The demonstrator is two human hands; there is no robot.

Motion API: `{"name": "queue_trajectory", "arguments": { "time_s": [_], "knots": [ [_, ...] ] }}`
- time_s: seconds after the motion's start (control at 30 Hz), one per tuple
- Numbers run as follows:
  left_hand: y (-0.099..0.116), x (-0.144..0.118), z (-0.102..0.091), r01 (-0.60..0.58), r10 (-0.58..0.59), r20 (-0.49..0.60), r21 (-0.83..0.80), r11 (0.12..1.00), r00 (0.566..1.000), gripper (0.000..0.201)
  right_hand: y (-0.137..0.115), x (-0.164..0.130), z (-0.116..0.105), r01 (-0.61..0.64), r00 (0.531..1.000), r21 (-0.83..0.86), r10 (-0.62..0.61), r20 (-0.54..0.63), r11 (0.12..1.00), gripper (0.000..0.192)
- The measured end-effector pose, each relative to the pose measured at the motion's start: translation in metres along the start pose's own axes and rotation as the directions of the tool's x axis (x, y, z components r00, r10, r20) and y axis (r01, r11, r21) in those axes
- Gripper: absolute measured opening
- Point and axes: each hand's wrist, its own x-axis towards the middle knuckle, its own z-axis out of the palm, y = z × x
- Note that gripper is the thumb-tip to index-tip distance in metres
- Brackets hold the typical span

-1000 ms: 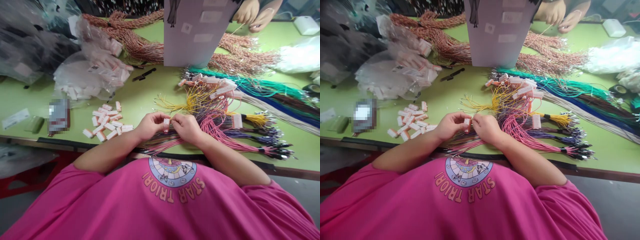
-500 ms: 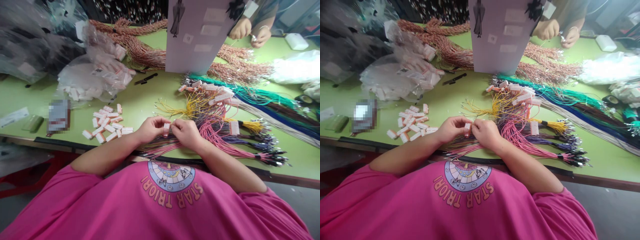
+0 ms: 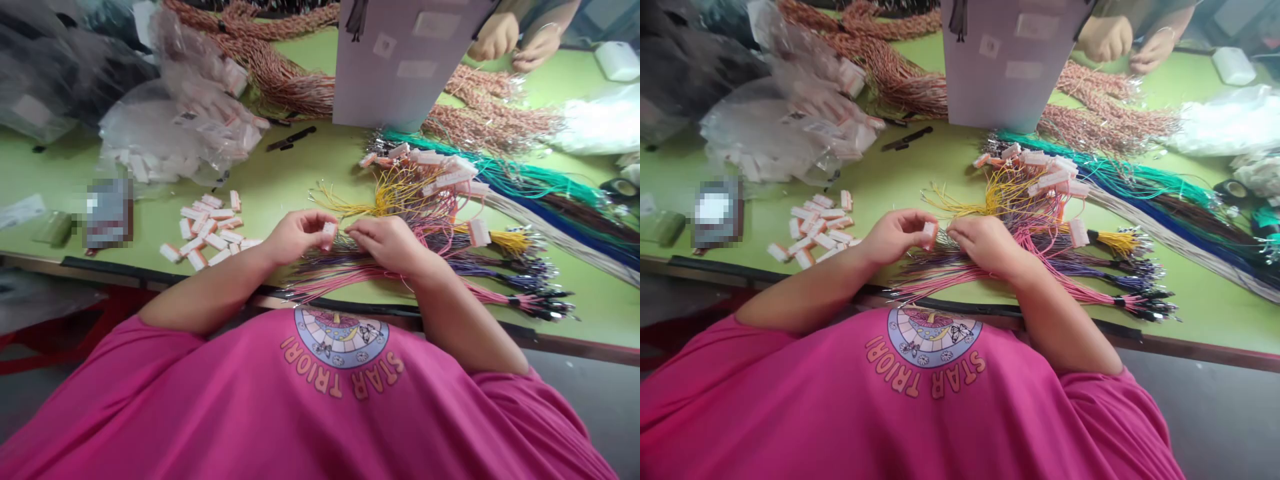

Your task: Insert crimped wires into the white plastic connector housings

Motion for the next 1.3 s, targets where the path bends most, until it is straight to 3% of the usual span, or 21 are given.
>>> {"name": "queue_trajectory", "arguments": {
  "time_s": [0.13,0.2,0.3,0.37,0.77,0.97,1.17,1.3],
  "knots": [
    [-0.001,0.006,-0.009,-0.040,0.029,-0.212,-0.048,0.998,0.977,0.033,-0.001,-0.016,-0.014,-0.004,0.990,-0.084,-0.008,-0.144,0.996,0.034],
    [0.000,0.007,-0.012,-0.032,0.020,-0.233,-0.048,0.998,0.972,0.033,-0.006,-0.020,-0.013,0.054,0.998,-0.129,-0.056,-0.009,0.990,0.032],
    [0.001,0.006,-0.013,-0.046,0.036,-0.219,-0.039,0.998,0.975,0.035,-0.010,-0.017,0.000,0.086,0.962,-0.271,-0.010,0.272,0.959,0.029],
    [0.002,0.006,-0.014,-0.054,0.047,-0.220,-0.029,0.998,0.974,0.036,-0.008,-0.011,0.011,0.089,0.946,-0.387,0.043,0.320,0.918,0.027],
    [0.003,0.004,-0.011,-0.001,-0.004,-0.213,-0.022,1.000,0.977,0.034,-0.006,0.001,0.033,0.132,0.959,-0.502,0.018,0.282,0.855,0.026],
    [0.001,0.004,-0.011,0.002,-0.007,-0.197,-0.026,1.000,0.980,0.035,-0.001,0.001,0.029,0.220,0.952,-0.453,-0.088,0.294,0.864,0.022],
    [0.004,0.003,-0.007,0.031,-0.036,-0.194,-0.025,0.999,0.980,0.035,0.000,-0.001,0.019,0.142,0.957,-0.429,-0.012,0.291,0.892,0.021],
    [0.004,0.003,-0.007,0.028,-0.036,-0.197,-0.045,0.999,0.980,0.034,0.001,-0.001,0.023,0.186,0.954,-0.436,-0.056,0.295,0.881,0.025]
  ]
}}
